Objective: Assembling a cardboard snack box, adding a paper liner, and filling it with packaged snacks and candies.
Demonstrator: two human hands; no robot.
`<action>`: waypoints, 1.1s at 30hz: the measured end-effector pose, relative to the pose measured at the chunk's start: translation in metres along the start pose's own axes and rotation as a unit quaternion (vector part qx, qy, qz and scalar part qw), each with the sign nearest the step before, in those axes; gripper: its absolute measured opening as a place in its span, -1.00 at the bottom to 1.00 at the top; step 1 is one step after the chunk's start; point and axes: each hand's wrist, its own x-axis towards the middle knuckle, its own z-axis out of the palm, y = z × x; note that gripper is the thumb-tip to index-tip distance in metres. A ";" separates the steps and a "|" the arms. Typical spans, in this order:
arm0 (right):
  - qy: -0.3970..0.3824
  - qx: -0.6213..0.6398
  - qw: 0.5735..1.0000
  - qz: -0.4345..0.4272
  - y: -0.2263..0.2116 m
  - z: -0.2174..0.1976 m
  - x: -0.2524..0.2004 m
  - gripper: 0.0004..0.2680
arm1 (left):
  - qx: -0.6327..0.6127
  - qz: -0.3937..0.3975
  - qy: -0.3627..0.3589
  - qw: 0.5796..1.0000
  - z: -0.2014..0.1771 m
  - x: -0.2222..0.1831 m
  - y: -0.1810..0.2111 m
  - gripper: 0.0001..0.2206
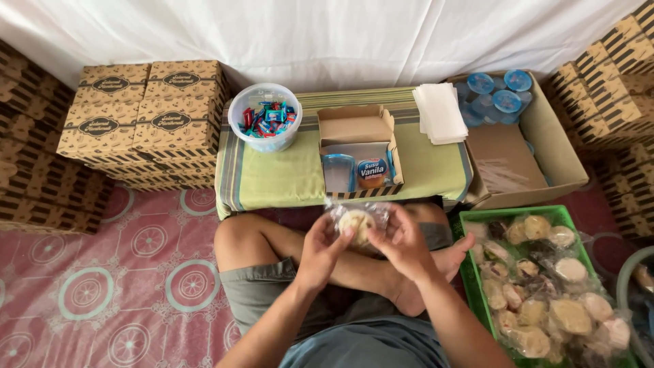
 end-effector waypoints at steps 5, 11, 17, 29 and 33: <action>0.033 -0.053 0.998 -0.005 -0.009 -0.031 0.068 -0.60 | 0.184 0.038 -0.051 0.981 0.007 0.084 0.005 -0.44; 0.017 -0.150 0.988 -0.033 0.000 -0.065 0.158 -0.49 | 0.269 0.053 -0.044 0.961 0.003 0.196 -0.008 -0.34; 0.014 -0.341 0.940 -0.022 -0.013 -0.063 0.177 -0.54 | 0.496 0.074 -0.005 0.865 0.018 0.214 0.004 -0.43; -0.021 -0.483 0.860 -0.163 -0.025 -0.054 0.172 -0.59 | 0.606 0.103 -0.045 0.787 0.014 0.222 0.017 -0.56; -0.043 -0.553 0.820 -0.137 -0.019 -0.051 0.178 -0.66 | 0.725 0.135 -0.049 0.674 0.012 0.230 0.003 -0.57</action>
